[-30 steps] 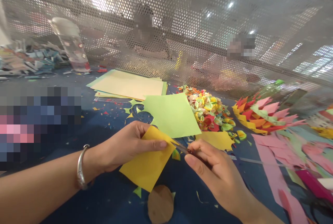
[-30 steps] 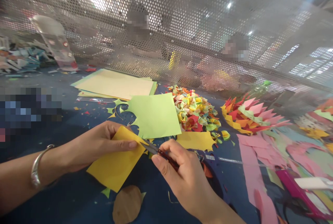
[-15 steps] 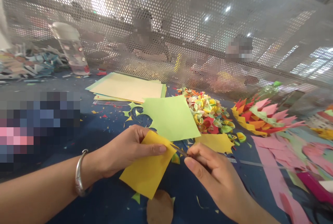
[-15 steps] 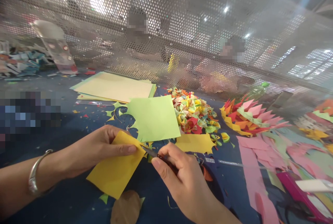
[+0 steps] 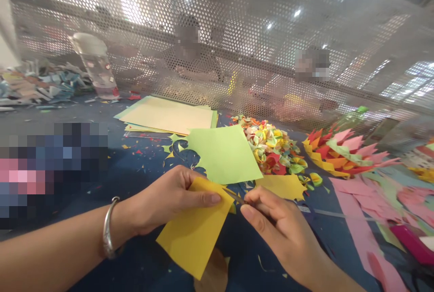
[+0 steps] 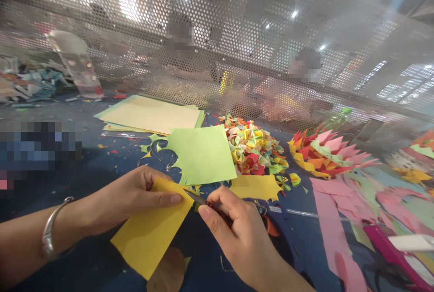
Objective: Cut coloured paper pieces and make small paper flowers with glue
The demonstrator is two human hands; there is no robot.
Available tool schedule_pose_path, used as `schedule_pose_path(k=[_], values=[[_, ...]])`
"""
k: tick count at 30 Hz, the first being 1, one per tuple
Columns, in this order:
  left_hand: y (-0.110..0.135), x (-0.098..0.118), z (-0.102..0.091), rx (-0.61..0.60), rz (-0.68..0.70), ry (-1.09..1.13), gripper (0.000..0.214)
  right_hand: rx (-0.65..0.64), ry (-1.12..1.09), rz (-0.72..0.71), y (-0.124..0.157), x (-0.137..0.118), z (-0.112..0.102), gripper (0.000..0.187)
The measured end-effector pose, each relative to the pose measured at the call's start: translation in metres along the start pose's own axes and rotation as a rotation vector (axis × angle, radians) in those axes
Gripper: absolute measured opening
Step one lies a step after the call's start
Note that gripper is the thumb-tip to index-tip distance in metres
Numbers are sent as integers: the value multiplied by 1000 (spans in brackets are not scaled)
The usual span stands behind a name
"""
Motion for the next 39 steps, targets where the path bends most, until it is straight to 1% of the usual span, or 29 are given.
schedule_pose_path(k=[5, 11, 20, 26, 29, 34, 39], values=[[1, -2, 2, -5, -31, 15, 29, -2, 17, -13, 0, 0, 2, 33], [1, -7, 1, -9, -40, 84, 36, 2, 2, -40, 1, -2, 0, 33], [0, -7, 5, -39, -42, 66, 32, -8, 17, -43, 0, -3, 2, 31], [0, -6, 2, -6, -15, 0, 34, -10, 4, -41, -1, -2, 2, 31], [-1, -5, 3, -14, -5, -61, 36, -12, 3, -41, -1, -1, 2, 31], [-1, -4, 4, -24, 3, -72, 33, -11, 19, -48, 1, -2, 2, 31], [-1, -3, 5, -37, 9, -103, 32, -41, 7, -36, 0, 1, 4, 31]])
Point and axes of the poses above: each hand's wrist, its own y-axis away from the middle knuckle, its own z-axis out of the palm, x = y × z, the point moved 10 cm from there along -y, towards the middle knuckle, and after that the axes turned 5 degrees about y, right-handed, at the moved point
